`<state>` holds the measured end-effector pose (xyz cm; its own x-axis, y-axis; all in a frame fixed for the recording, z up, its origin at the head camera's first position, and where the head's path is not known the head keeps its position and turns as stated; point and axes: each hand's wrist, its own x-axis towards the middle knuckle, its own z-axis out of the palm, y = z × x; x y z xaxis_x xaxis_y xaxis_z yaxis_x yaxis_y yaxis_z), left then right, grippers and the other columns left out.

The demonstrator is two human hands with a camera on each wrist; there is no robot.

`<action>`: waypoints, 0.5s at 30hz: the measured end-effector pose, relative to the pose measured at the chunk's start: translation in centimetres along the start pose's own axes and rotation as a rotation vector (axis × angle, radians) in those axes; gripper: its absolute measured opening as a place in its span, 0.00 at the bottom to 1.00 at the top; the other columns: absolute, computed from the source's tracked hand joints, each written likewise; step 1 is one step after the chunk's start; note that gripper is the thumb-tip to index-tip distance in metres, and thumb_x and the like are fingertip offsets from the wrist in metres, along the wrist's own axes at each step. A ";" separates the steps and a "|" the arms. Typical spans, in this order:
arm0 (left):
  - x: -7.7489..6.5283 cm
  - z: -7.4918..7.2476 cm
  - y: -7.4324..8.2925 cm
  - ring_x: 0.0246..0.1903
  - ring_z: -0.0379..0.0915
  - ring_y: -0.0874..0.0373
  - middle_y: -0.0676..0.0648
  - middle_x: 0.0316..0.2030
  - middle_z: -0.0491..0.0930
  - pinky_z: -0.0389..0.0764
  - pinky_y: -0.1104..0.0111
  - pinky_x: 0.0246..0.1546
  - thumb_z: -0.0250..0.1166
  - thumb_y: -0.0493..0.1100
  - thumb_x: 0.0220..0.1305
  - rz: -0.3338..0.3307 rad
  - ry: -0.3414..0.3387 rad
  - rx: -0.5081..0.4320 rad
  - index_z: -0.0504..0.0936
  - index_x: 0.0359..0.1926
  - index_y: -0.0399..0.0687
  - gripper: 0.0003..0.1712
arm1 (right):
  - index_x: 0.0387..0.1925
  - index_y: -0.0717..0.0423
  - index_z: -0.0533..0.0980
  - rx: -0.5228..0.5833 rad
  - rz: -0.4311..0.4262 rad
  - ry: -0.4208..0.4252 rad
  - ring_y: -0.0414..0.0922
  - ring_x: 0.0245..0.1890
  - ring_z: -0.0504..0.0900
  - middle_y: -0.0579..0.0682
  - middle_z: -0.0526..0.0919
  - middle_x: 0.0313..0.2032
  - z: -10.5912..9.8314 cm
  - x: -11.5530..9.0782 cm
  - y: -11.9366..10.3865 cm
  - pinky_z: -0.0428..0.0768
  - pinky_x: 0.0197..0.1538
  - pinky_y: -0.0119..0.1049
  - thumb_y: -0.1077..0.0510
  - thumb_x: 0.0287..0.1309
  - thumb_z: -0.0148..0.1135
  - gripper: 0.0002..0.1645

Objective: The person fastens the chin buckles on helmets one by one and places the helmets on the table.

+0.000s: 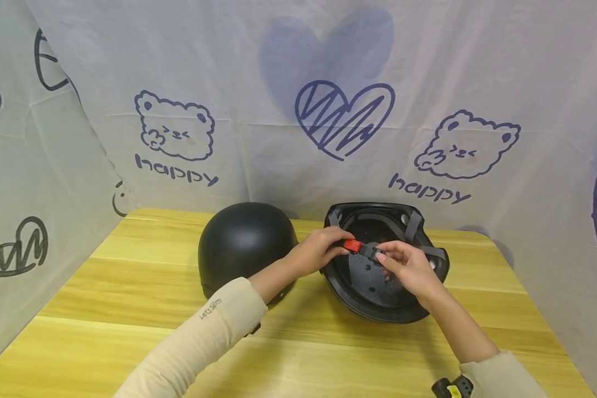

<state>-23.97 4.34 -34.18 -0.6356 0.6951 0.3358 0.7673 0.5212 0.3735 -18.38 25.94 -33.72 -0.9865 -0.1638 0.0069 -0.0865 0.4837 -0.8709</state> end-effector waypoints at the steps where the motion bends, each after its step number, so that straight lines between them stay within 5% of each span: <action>1: 0.0 0.0 0.0 0.45 0.76 0.58 0.46 0.47 0.79 0.76 0.73 0.48 0.59 0.44 0.63 -0.001 0.000 0.002 0.76 0.53 0.43 0.19 | 0.56 0.70 0.65 -0.004 0.005 0.000 0.38 0.29 0.78 0.33 0.76 0.30 0.0 0.0 -0.1 0.79 0.34 0.31 0.54 0.65 0.52 0.26; 15: 0.1 -0.3 0.3 0.46 0.76 0.59 0.47 0.48 0.79 0.75 0.74 0.49 0.59 0.44 0.63 0.012 -0.018 -0.010 0.76 0.54 0.43 0.19 | 0.58 0.70 0.65 0.003 0.044 -0.023 0.38 0.31 0.78 0.35 0.78 0.32 0.2 0.5 -0.4 0.79 0.35 0.32 0.51 0.66 0.51 0.29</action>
<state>-23.83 4.40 -33.78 -0.6245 0.7101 0.3252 0.7742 0.5078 0.3779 -18.82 25.51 -33.47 -0.9858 -0.1624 -0.0424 -0.0430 0.4882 -0.8717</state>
